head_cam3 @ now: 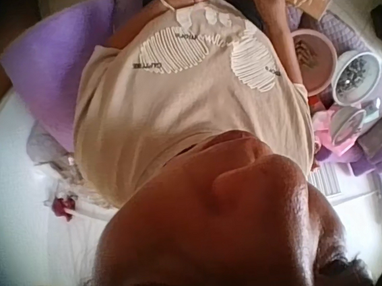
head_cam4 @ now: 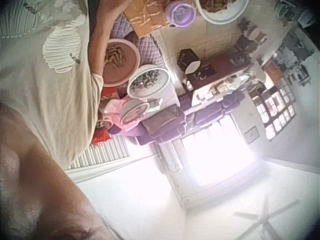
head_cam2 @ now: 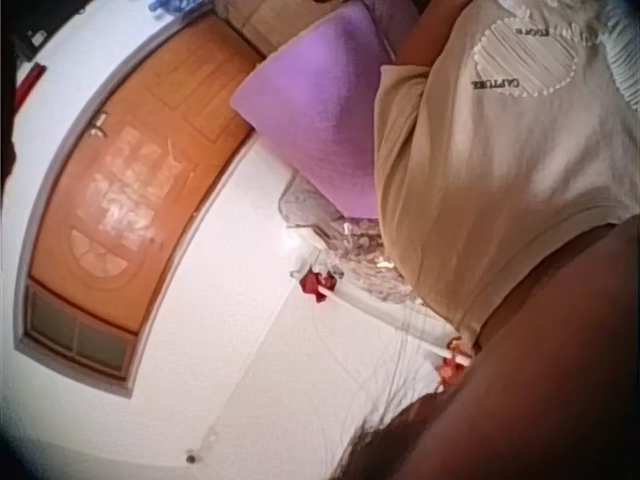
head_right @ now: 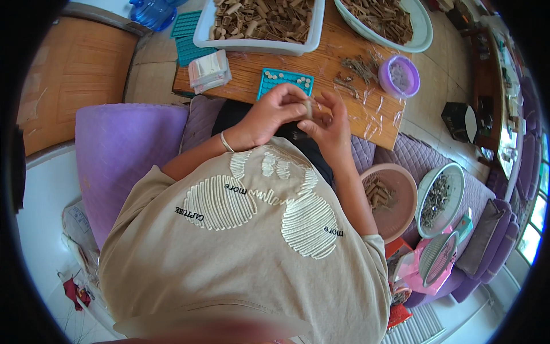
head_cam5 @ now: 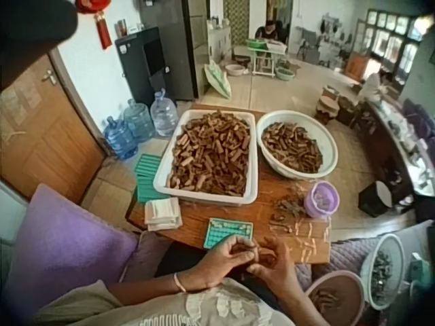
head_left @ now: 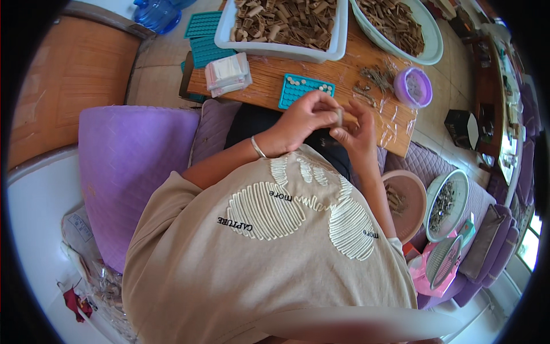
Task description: The person assembles small objects by hand, inserting a small component into a wooden block and securing it.
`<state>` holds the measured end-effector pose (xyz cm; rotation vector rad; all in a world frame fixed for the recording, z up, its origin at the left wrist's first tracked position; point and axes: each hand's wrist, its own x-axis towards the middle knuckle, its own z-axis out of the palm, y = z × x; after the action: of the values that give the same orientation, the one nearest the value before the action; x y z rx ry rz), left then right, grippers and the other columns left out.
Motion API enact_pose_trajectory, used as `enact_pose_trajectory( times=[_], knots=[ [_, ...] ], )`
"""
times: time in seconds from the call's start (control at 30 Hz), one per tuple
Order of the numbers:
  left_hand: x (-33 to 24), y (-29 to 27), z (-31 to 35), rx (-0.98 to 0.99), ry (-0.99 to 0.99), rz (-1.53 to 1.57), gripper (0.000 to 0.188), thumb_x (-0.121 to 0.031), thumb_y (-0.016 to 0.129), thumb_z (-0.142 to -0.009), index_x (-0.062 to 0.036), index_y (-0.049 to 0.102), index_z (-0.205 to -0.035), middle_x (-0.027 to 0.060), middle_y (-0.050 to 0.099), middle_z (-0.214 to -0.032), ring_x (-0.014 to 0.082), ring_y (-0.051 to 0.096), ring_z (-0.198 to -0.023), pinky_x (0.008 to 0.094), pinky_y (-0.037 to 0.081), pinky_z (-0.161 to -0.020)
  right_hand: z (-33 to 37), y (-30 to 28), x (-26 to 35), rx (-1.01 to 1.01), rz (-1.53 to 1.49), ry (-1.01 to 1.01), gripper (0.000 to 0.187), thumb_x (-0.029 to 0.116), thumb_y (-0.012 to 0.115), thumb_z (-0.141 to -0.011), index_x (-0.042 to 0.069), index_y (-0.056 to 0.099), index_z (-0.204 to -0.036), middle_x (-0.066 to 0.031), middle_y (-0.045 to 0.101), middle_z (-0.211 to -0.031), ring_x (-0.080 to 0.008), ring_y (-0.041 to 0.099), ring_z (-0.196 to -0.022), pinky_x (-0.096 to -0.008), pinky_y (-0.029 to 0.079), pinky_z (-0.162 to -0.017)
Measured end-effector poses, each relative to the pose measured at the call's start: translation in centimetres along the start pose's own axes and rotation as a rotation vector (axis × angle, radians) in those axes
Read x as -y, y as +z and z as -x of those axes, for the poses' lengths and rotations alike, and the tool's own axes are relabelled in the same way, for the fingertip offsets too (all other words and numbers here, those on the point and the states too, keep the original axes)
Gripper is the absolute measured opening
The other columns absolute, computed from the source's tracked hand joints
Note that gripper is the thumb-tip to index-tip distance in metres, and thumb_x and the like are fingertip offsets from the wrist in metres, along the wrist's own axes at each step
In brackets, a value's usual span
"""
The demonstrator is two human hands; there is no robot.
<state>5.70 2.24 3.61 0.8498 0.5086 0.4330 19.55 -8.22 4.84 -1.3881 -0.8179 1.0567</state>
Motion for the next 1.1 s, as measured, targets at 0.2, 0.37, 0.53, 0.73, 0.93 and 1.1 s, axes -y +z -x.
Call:
enact_pose_trajectory(
  times=[0.2,0.37,0.53,0.73,0.93,1.1],
  knots=[
    [-5.4,-1.2,-3.3,-0.147,0.522,-1.241,0.022,-0.019,0.068,-0.081,-0.0114,0.062,-0.101,0.0086,0.066,-0.097,0.0245,0.062,-0.090,0.0375,0.050,-0.075,4.8,-6.3,0.6,-0.279,0.344,0.185,0.054,-0.006,0.071,-0.075,0.002,0.048,-0.123,-0.0117,0.057,-0.105,-0.0194,0.060,-0.090,-0.0301,0.051,-0.077],
    [-11.7,-10.4,-9.3,-0.442,0.442,-1.926,0.015,-0.019,0.066,-0.081,-0.0069,0.059,-0.086,0.0121,0.063,-0.082,0.0335,0.060,-0.084,0.0464,0.048,-0.071,12.4,-15.2,-2.3,-0.273,1.192,0.275,0.031,0.000,0.063,-0.077,0.002,0.054,-0.106,-0.0173,0.062,-0.092,-0.0331,0.061,-0.089,-0.0410,0.050,-0.079],
    [-11.7,-13.7,-12.8,-0.303,0.200,-2.091,0.026,-0.014,0.068,-0.080,-0.0090,0.059,-0.104,0.0150,0.066,-0.092,0.0340,0.062,-0.088,0.0461,0.048,-0.075,17.2,-18.4,-6.4,-0.213,1.552,0.519,0.019,0.004,0.051,-0.081,0.004,0.055,-0.100,-0.0187,0.062,-0.096,-0.0389,0.059,-0.092,-0.0481,0.046,-0.081],
    [-11.8,-14.3,-12.8,-0.336,0.242,-2.015,0.023,-0.012,0.064,-0.081,-0.0115,0.058,-0.103,0.0121,0.066,-0.095,0.0322,0.062,-0.092,0.0442,0.049,-0.075,7.6,-10.8,0.4,-0.379,1.289,-0.034,0.027,0.001,0.062,-0.077,0.005,0.058,-0.103,-0.0165,0.060,-0.097,-0.0378,0.056,-0.097,-0.0454,0.045,-0.084],
    [-12.8,-16.2,-11.8,-0.297,0.297,-1.879,0.015,-0.010,0.057,-0.086,-0.0135,0.059,-0.101,0.0112,0.065,-0.094,0.0300,0.063,-0.088,0.0434,0.049,-0.073,-2.7,-8.9,-2.1,-0.302,1.200,-0.204,0.027,0.000,0.059,-0.078,0.009,0.065,-0.103,-0.0144,0.060,-0.102,-0.0349,0.057,-0.097,-0.0426,0.047,-0.081],
    [-11.6,-17.0,-11.8,-0.171,0.270,-1.815,0.021,-0.008,0.054,-0.089,-0.0143,0.062,-0.108,0.0118,0.063,-0.105,0.0274,0.061,-0.093,0.0406,0.049,-0.080,-7.4,-11.5,-4.9,-0.182,1.326,-0.369,0.023,-0.001,0.058,-0.080,0.009,0.067,-0.099,-0.0126,0.062,-0.102,-0.0341,0.060,-0.095,-0.0420,0.048,-0.081]
  ],
)
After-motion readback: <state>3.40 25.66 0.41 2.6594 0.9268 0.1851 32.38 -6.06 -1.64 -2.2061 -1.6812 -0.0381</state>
